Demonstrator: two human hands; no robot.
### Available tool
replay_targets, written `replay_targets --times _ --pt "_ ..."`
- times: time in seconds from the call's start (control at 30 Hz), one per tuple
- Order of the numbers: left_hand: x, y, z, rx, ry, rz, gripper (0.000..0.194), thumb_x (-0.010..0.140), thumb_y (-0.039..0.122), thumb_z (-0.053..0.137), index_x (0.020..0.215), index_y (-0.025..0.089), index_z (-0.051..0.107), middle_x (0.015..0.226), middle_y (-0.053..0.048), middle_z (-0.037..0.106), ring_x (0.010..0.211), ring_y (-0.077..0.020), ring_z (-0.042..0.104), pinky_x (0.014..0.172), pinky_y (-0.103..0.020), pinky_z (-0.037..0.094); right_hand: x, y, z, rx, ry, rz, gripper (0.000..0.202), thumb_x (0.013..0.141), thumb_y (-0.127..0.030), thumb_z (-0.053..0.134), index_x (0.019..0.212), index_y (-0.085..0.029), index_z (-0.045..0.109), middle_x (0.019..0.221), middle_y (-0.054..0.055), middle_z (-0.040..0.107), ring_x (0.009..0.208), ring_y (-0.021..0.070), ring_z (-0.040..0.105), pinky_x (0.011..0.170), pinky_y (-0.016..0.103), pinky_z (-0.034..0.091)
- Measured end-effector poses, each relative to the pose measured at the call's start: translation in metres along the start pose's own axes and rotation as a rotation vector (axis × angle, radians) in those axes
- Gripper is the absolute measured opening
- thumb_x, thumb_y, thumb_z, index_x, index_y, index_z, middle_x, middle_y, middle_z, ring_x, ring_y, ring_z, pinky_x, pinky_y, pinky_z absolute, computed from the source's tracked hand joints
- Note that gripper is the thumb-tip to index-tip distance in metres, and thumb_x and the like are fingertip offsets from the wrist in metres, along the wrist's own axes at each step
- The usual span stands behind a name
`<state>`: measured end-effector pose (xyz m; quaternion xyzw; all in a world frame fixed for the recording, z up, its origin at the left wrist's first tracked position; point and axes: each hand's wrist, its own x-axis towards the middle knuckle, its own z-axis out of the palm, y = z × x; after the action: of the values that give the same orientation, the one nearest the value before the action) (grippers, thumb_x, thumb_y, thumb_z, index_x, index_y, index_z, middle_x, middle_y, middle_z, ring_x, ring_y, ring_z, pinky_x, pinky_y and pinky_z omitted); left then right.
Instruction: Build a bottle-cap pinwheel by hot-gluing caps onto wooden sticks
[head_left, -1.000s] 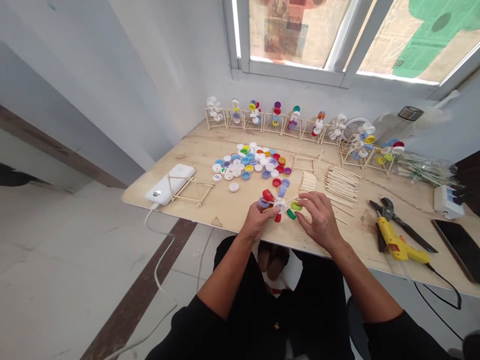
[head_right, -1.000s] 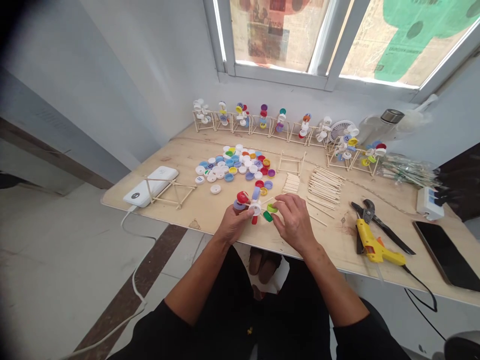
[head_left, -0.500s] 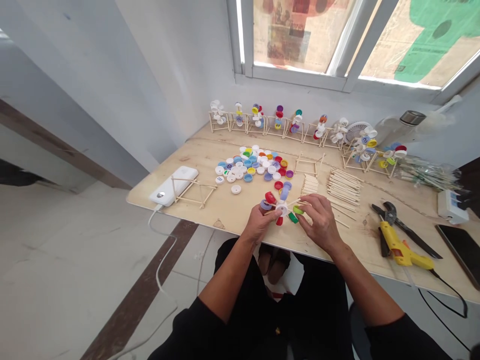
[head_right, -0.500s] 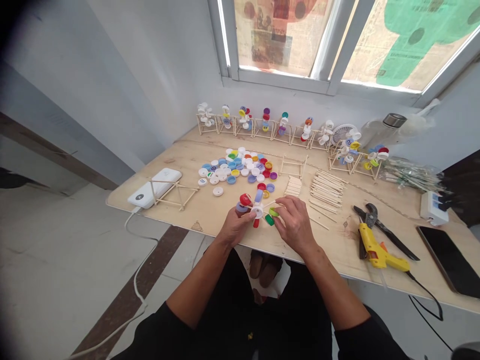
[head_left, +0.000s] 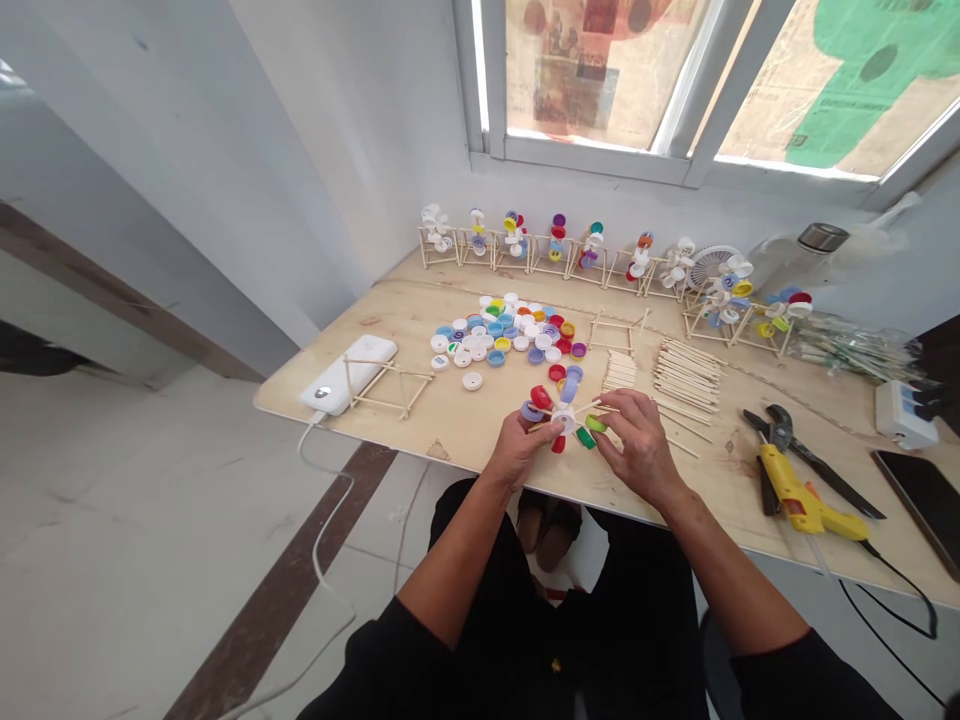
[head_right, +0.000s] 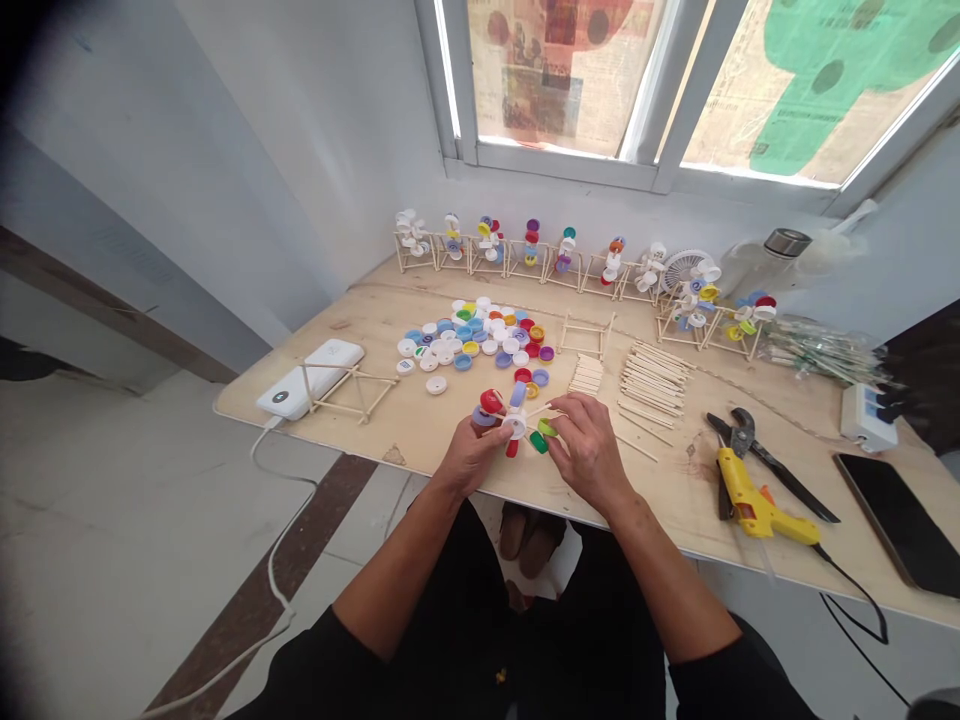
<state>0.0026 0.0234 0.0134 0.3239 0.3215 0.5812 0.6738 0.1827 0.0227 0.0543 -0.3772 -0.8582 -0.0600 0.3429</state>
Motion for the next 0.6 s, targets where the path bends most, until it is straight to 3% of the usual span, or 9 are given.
replay_targets --times 0.37,0.6 --pt "0.001 0.001 -0.001 -0.024 0.023 -0.020 0.031 0.051 0.025 0.084 0.075 0.013 0.070 0.074 -0.003 0.066 0.071 -0.0141 0.060 0.073 -0.027 0.045 -0.007 -0.006 -0.018 0.035 0.006 0.120 0.024 0.081 -0.021 0.057 0.105 -0.021 0.057 0.109 0.010 0.060 0.108 0.0266 0.051 0.090 0.046 0.041" --pt "-0.002 0.012 0.001 0.141 -0.154 -0.124 0.033 0.053 0.026 0.083 0.080 0.013 0.069 0.072 -0.002 0.064 0.064 -0.0132 0.057 0.062 -0.025 0.044 -0.006 -0.005 -0.027 0.186 -0.042 0.243 0.016 0.085 -0.026 0.055 0.100 -0.022 0.060 0.098 0.007 0.065 0.098 0.0232 0.056 0.088 0.042 0.043"
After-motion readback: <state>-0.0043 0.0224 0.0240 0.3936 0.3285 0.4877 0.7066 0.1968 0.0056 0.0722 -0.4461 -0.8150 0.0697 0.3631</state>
